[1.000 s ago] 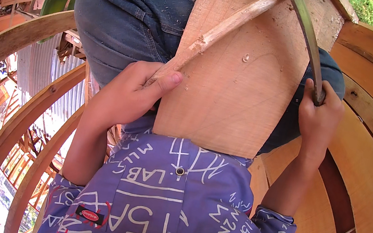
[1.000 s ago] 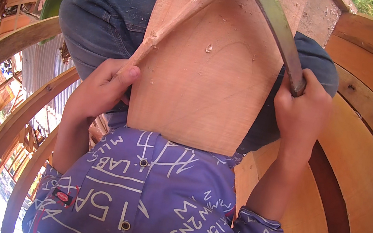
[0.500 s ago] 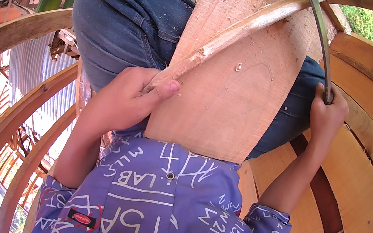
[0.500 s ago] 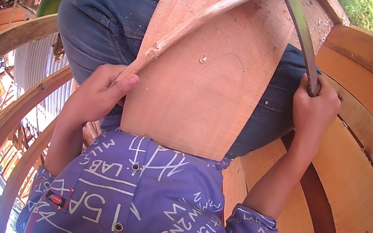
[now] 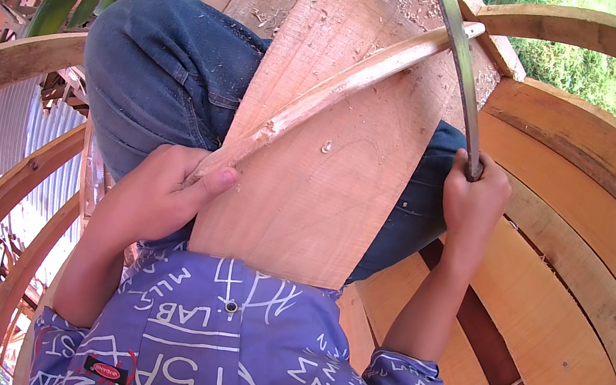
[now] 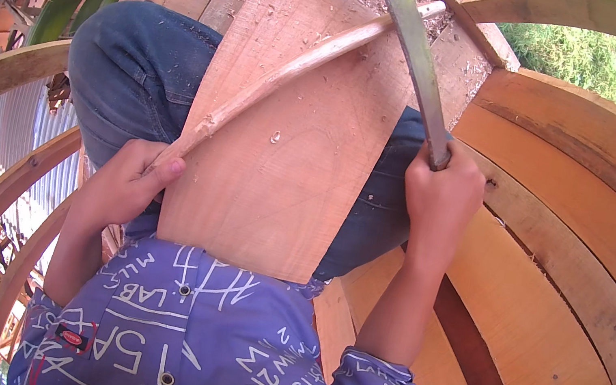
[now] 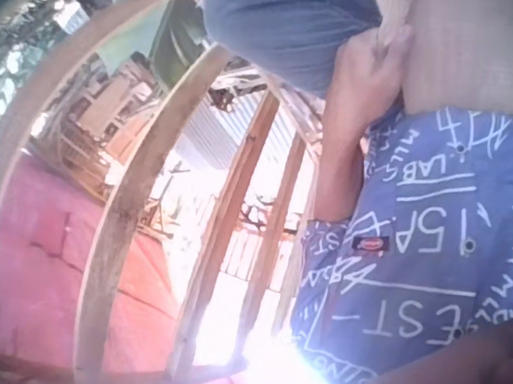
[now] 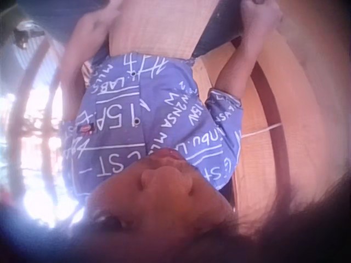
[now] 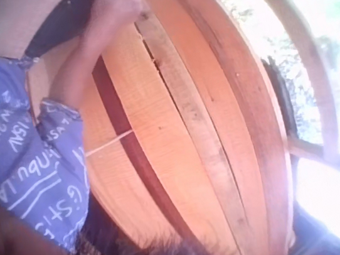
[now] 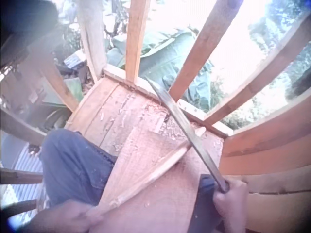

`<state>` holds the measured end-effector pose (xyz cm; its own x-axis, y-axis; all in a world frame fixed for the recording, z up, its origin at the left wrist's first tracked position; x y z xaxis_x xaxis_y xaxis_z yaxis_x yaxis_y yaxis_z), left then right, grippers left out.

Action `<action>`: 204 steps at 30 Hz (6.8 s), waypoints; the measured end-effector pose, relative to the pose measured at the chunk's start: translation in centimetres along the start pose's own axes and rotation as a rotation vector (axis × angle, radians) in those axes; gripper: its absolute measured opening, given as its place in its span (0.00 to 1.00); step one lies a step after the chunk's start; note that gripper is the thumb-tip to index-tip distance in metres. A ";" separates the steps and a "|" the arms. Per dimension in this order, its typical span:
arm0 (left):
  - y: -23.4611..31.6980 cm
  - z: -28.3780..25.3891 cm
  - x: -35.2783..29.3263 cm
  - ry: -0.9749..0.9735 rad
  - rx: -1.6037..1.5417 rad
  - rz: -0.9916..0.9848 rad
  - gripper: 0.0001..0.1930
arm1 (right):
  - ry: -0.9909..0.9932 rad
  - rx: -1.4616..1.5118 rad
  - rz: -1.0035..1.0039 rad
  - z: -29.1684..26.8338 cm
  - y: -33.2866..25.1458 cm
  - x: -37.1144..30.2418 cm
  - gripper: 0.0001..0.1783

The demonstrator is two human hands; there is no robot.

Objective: The person sits cross-legged on a wooden floor and uses a curved blade to shave and shape a piece of wood held between their legs. They repeatedly draw the blade along the wood's surface to remove thin shavings.

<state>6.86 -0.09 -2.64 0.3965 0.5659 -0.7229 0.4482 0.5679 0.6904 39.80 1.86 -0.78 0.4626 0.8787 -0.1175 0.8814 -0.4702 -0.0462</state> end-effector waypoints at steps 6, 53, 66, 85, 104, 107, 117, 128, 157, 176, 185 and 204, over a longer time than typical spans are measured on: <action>-0.7 0.0 -0.3 0.016 -0.033 -0.010 0.24 | -0.033 -0.019 -0.239 0.1 -2.6 -3.0 0.06; -1.7 0.3 -0.9 -0.028 -0.018 0.032 0.27 | 0.009 -0.038 0.063 -0.2 4.1 -0.4 0.07; -6.0 -2.4 -6.5 -0.135 -0.074 -0.171 0.31 | 0.016 0.018 -0.166 -0.8 1.8 -4.7 0.07; -9.9 -2.5 -5.3 -0.167 -0.272 -0.102 0.35 | 0.025 -0.017 -0.380 -1.9 -2.4 -5.9 0.09; -9.2 -2.5 -4.2 -0.200 -0.296 -0.109 0.35 | 0.068 0.035 -0.327 0.2 -1.7 -5.2 0.14; -9.4 -2.2 -3.5 -0.241 -0.335 -0.086 0.34 | -0.013 0.008 -0.338 0.8 -2.2 -5.4 0.12; -9.9 -2.1 -3.5 -0.256 -0.395 -0.090 0.31 | 0.091 -0.007 -0.244 0.5 -1.6 -2.5 0.08; -9.8 -2.4 -3.6 -0.277 -0.411 -0.135 0.33 | 0.000 0.067 -0.413 1.1 -3.8 -4.6 0.08; -9.5 -1.7 -2.7 -0.269 -0.400 -0.157 0.30 | -0.034 -0.057 -0.516 0.1 -4.9 -4.7 0.08; -8.8 -1.9 -3.4 -0.221 -0.325 -0.127 0.33 | 0.008 0.032 -0.319 0.3 -1.6 -3.9 0.09; -8.7 -1.8 -3.1 -0.220 -0.313 -0.122 0.34 | -0.040 -0.012 -0.420 -0.3 -3.6 -5.5 0.09; -8.5 -2.0 -4.0 -0.142 -0.285 -0.148 0.36 | -0.001 -0.029 -0.337 -0.1 -1.5 -4.4 0.08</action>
<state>-0.10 -5.99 -5.50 0.4600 0.3873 -0.7990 0.2755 0.7931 0.5432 36.42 -1.32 -0.06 0.1444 0.9843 -0.1015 0.9872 -0.1503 -0.0540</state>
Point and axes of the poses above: each hand's wrist, its own x-axis towards the middle knuckle, its own z-axis out of the palm, y = z × x, the point moved 4 cm from there along x, towards the middle knuckle, and after that the axes turned 7 degrees about -x, right-handed, at the moved point
